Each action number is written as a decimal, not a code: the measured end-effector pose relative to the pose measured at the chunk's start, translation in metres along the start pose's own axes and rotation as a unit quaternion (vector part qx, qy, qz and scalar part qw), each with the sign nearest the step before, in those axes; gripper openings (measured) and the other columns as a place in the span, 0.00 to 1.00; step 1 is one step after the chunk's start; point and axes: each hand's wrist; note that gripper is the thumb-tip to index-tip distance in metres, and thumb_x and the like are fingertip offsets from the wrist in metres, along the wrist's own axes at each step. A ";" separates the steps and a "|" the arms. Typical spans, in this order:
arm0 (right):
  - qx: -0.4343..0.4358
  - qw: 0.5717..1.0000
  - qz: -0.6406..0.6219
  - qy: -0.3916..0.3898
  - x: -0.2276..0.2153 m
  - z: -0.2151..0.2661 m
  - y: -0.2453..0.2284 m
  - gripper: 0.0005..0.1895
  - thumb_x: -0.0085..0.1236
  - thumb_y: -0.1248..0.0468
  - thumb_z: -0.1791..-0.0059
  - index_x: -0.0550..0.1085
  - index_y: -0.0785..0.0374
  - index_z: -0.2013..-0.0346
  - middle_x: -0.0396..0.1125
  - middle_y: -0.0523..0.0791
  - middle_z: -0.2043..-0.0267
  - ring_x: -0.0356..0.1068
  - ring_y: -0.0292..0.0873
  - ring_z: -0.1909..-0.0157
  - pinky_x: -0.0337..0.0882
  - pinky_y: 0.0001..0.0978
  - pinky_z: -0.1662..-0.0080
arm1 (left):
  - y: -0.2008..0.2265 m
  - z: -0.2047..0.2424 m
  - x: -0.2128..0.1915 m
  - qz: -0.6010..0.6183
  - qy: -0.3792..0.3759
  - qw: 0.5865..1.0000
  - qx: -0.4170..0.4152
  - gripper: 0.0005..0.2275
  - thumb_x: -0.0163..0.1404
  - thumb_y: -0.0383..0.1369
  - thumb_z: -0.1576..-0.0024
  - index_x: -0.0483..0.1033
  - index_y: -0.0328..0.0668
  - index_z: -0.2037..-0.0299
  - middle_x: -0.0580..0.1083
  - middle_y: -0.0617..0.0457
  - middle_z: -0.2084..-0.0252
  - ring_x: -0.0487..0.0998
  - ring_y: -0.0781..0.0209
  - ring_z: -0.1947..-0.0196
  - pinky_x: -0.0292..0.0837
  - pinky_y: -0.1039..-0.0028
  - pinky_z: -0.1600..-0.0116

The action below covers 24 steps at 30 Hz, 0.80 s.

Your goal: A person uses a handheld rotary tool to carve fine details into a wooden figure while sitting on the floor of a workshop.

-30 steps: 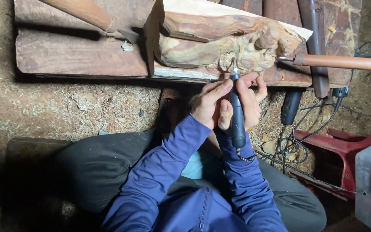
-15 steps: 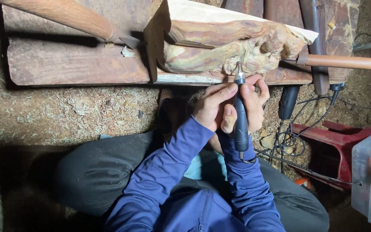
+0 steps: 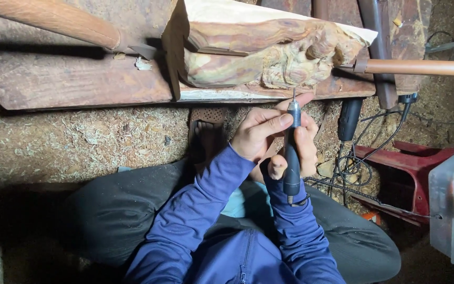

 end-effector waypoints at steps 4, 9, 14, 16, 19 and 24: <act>0.020 1.000 -0.008 0.010 0.013 -0.028 -0.001 0.32 0.66 0.51 0.52 0.73 0.81 0.52 0.72 0.59 0.55 0.72 0.64 0.53 0.66 0.68 0.46 | -0.020 -0.009 -0.017 -0.049 -0.024 0.998 0.011 0.10 0.52 0.31 0.38 0.83 0.31 0.58 0.69 0.33 0.35 0.68 0.46 0.34 0.61 0.57 0.29; 0.033 0.999 -0.030 0.031 0.014 -0.021 0.019 0.25 0.68 0.59 0.54 0.74 0.84 0.58 0.72 0.63 0.61 0.74 0.67 0.55 0.71 0.65 0.51 | -0.006 -0.010 -0.006 -0.063 0.012 0.998 0.024 0.11 0.52 0.33 0.36 0.82 0.29 0.55 0.73 0.32 0.41 0.70 0.47 0.37 0.64 0.58 0.31; 0.062 0.998 -0.005 0.025 0.013 -0.018 0.019 0.23 0.66 0.67 0.56 0.74 0.87 0.56 0.72 0.65 0.60 0.74 0.66 0.57 0.73 0.62 0.53 | -0.004 -0.008 -0.002 -0.032 0.130 0.990 -0.036 0.08 0.53 0.28 0.39 0.81 0.28 0.65 0.70 0.47 0.71 0.71 0.68 0.72 0.70 0.89 0.73; 0.067 0.997 -0.001 0.034 0.012 -0.013 0.020 0.23 0.66 0.67 0.57 0.74 0.87 0.57 0.72 0.65 0.61 0.74 0.65 0.58 0.73 0.61 0.54 | 0.005 -0.007 0.006 -0.029 0.129 0.990 -0.040 0.08 0.53 0.28 0.40 0.81 0.28 0.65 0.70 0.47 0.71 0.71 0.68 0.71 0.71 0.89 0.72; 0.079 0.996 -0.004 0.028 0.010 -0.018 0.016 0.22 0.65 0.66 0.56 0.75 0.86 0.57 0.72 0.65 0.61 0.74 0.64 0.57 0.73 0.59 0.53 | 0.016 -0.012 0.020 -0.031 0.113 0.993 -0.029 0.08 0.53 0.28 0.40 0.81 0.29 0.65 0.71 0.45 0.71 0.72 0.66 0.68 0.73 0.87 0.69; 0.076 0.997 -0.017 0.000 0.005 -0.019 0.019 0.22 0.65 0.67 0.57 0.74 0.87 0.58 0.72 0.67 0.60 0.74 0.67 0.55 0.73 0.60 0.51 | 0.005 -0.013 -0.003 0.042 0.000 0.996 -0.076 0.14 0.48 0.30 0.34 0.77 0.23 0.47 0.71 0.36 0.36 0.75 0.58 0.45 0.68 0.81 0.43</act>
Point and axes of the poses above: each hand's wrist, its own z-axis away from the middle knuckle, its own x-axis out of the palm, y = z × x
